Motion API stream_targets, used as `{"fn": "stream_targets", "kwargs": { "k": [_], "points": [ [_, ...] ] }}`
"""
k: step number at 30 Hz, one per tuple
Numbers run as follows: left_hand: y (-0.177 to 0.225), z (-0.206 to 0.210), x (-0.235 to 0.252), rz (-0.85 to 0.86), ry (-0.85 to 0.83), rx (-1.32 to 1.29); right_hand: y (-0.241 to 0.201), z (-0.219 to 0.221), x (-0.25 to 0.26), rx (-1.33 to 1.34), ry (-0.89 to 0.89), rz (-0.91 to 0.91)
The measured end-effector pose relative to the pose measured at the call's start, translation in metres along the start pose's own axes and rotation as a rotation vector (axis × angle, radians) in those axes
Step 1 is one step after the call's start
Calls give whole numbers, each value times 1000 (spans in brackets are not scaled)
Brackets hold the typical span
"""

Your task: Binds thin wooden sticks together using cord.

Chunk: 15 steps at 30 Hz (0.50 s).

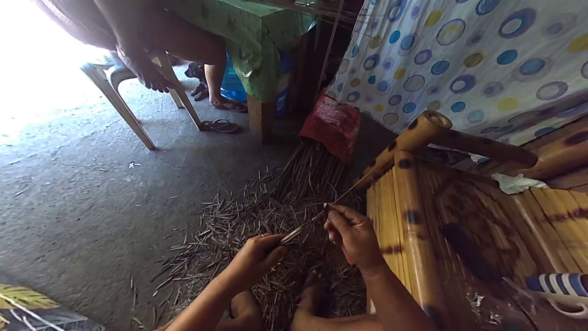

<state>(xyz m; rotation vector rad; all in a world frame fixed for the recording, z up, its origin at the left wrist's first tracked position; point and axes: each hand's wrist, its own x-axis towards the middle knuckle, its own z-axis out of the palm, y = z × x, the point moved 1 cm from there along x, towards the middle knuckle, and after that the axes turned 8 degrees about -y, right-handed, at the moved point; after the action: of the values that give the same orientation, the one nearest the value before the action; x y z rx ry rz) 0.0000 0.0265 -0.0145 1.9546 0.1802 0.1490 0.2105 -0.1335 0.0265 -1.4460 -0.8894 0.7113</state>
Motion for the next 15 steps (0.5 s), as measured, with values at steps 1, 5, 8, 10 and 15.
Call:
{"fn": "stream_targets", "kwargs": {
  "k": [1, 5, 8, 10, 15],
  "points": [
    [-1, 1, 0, 3, -17, -4, -2, -1, 0, 30, -13, 18],
    [-4, 2, 1, -46, -92, -73, 0, 14, -9, 85, -102, 127],
    [-5, 0, 0, -83, -126, -125, -4, 5, -4, 103, -22, 87],
    [-3, -1, 1, -90, -134, -150, -9, -7, 1, 146, 56, 71],
    [-5, -1, 3, -119, -143, -159, -2, 3, -5, 140, -31, 123]
  ]
}}
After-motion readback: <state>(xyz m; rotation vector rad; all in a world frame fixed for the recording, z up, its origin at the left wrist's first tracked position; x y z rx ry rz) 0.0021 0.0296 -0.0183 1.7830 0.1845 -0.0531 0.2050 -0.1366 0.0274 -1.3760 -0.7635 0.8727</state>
